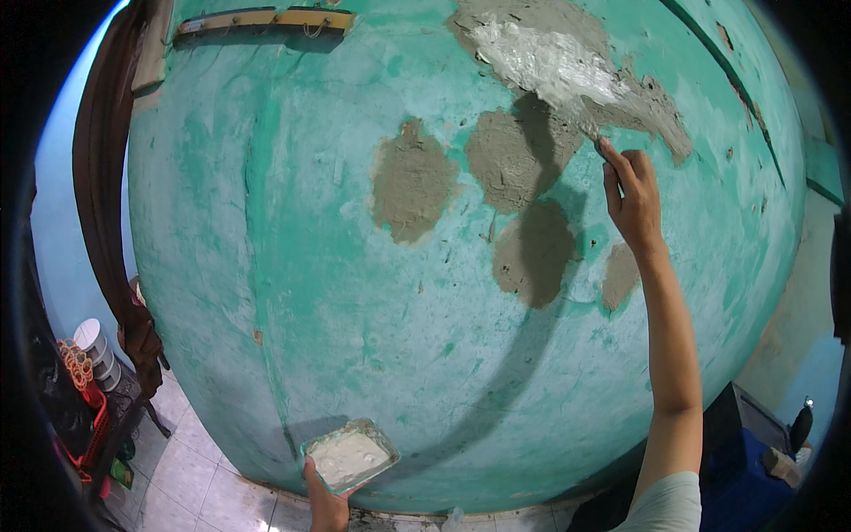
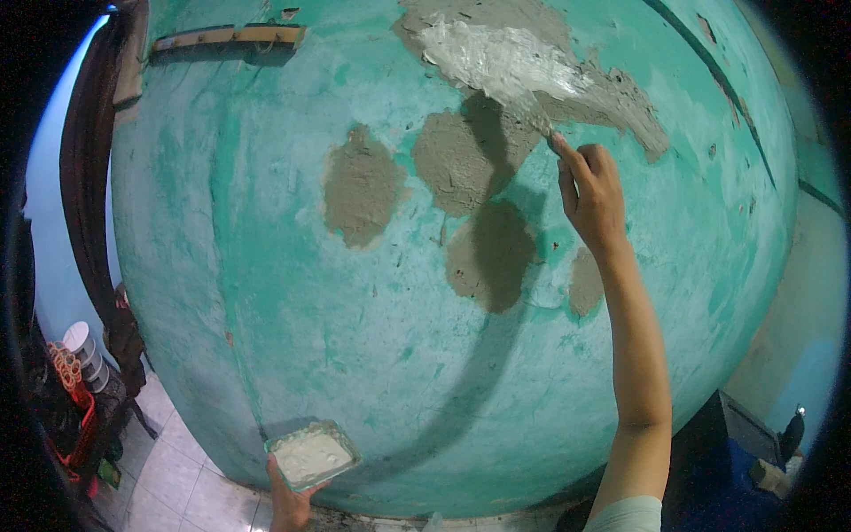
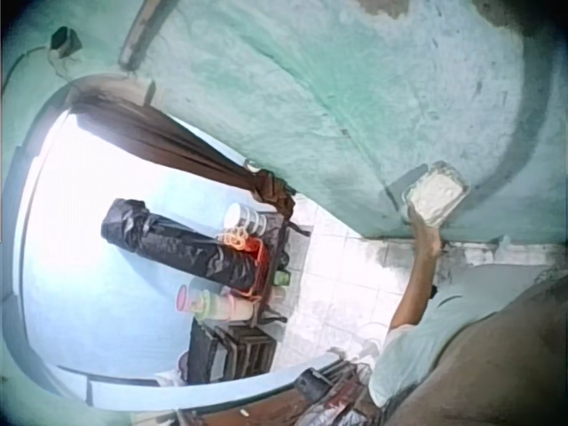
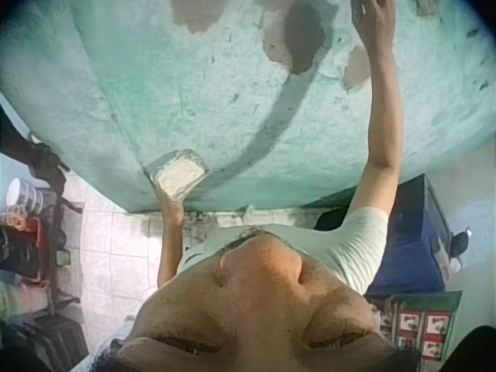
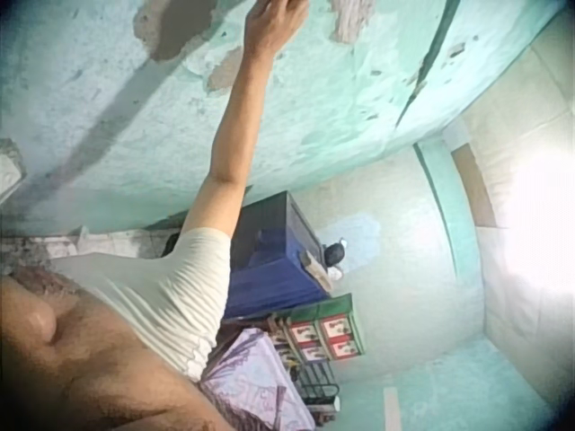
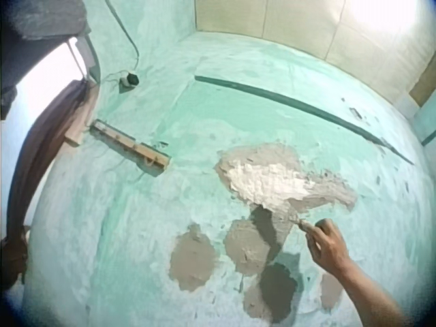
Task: The person applies a white paste to a green wall using a putty knife and a small container. They repeatedly scoop the paste and spread it over several spots on the wall to cover imperfections.
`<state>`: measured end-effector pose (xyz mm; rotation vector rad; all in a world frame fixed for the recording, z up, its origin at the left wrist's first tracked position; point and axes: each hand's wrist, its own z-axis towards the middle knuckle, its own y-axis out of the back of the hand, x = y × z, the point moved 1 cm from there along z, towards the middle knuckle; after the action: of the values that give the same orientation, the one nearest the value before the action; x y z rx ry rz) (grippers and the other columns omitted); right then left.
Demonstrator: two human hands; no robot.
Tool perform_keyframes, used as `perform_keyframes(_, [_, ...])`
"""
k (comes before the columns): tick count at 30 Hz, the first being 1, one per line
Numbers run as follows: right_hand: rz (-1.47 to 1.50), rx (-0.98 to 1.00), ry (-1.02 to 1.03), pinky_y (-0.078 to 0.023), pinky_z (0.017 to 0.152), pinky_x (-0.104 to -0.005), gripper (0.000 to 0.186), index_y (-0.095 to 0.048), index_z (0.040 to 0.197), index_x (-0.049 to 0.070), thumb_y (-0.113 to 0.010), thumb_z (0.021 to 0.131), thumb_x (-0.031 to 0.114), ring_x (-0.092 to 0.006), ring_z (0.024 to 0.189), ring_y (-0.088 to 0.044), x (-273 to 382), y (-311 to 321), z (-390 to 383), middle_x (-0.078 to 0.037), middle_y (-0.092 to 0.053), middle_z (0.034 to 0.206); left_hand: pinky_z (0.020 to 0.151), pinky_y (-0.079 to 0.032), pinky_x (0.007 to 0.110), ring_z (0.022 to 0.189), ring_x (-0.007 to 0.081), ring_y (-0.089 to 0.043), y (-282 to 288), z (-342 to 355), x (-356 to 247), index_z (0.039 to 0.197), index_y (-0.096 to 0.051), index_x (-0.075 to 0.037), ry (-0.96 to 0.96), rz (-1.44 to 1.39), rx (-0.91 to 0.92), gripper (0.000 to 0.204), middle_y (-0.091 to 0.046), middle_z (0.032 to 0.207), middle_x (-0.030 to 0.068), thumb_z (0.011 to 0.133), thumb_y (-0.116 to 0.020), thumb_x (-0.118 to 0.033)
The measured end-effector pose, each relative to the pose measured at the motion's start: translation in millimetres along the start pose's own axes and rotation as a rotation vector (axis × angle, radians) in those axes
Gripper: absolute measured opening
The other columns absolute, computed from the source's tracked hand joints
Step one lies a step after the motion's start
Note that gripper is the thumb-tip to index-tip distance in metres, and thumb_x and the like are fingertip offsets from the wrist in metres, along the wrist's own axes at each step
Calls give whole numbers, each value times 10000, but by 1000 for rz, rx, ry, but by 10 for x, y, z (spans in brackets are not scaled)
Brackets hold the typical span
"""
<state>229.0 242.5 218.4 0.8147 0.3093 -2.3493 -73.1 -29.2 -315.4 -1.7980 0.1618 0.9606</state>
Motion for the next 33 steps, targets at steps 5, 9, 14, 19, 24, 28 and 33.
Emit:
perform_keyframes(5, [-1,-19,71,-482,776,-422,403,-683,1335,165,-684,949,48,-285,867,-576,111,-193,548,-94,-563,924,907,-631,411,1068,276,-733,-192,-93,-99,1371,-556,66,-189,-21,61,476,-709,1257,197,1097,-476,-315])
perform_keyframes(9, [-2,13,46,-479,771,-427,384,-685,1325,175,-668,960,57,-283,870,-566,-17,-233,426,-95,-548,908,917,-626,416,1069,281,-732,-420,-195,-190,1370,-557,67,-169,3,56,482,-710,1255,197,1098,-479,-322])
perform_keyframes(14, [-28,27,-34,-507,754,-414,404,-681,1333,172,-672,956,28,-284,856,-589,-274,23,-5,-105,-577,939,919,-626,414,1069,291,-731,-38,-30,37,1349,-586,73,-176,56,114,454,-713,1254,194,1093,-469,-284])
perform_keyframes(19, [15,-85,5,-508,793,-423,387,-688,1328,179,-674,964,47,-293,889,-606,-272,-114,358,-104,-598,962,957,-587,467,1154,321,-680,-131,-92,-94,1414,-515,28,-81,-118,63,560,-654,1331,197,1079,-359,-393])
perform_keyframes(24, [-7,-134,45,-493,832,-425,326,-699,1316,147,-663,996,95,-301,917,-599,-77,-424,988,-103,-594,969,889,-639,381,1034,267,-742,-133,-76,-75,1320,-621,81,-226,1,68,428,-732,1217,186,1082,-433,-221])
perform_keyframes(28, [14,-133,44,-495,824,-427,306,-703,1303,162,-652,1005,112,-304,923,-585,-84,-597,1160,-98,-577,964,869,-644,377,1017,262,-745,7,-7,58,1301,-634,83,-253,63,22,418,-740,1202,177,1069,-436,-204])
perform_keyframes(33, [25,-6,-7,-506,824,-410,328,-697,1329,157,-647,1011,95,-297,918,-586,-341,-412,832,-97,-586,981,961,-571,492,1180,331,-658,-17,-83,4,1434,-486,9,-209,61,48,612,-637,1348,192,1061,-292,-436])
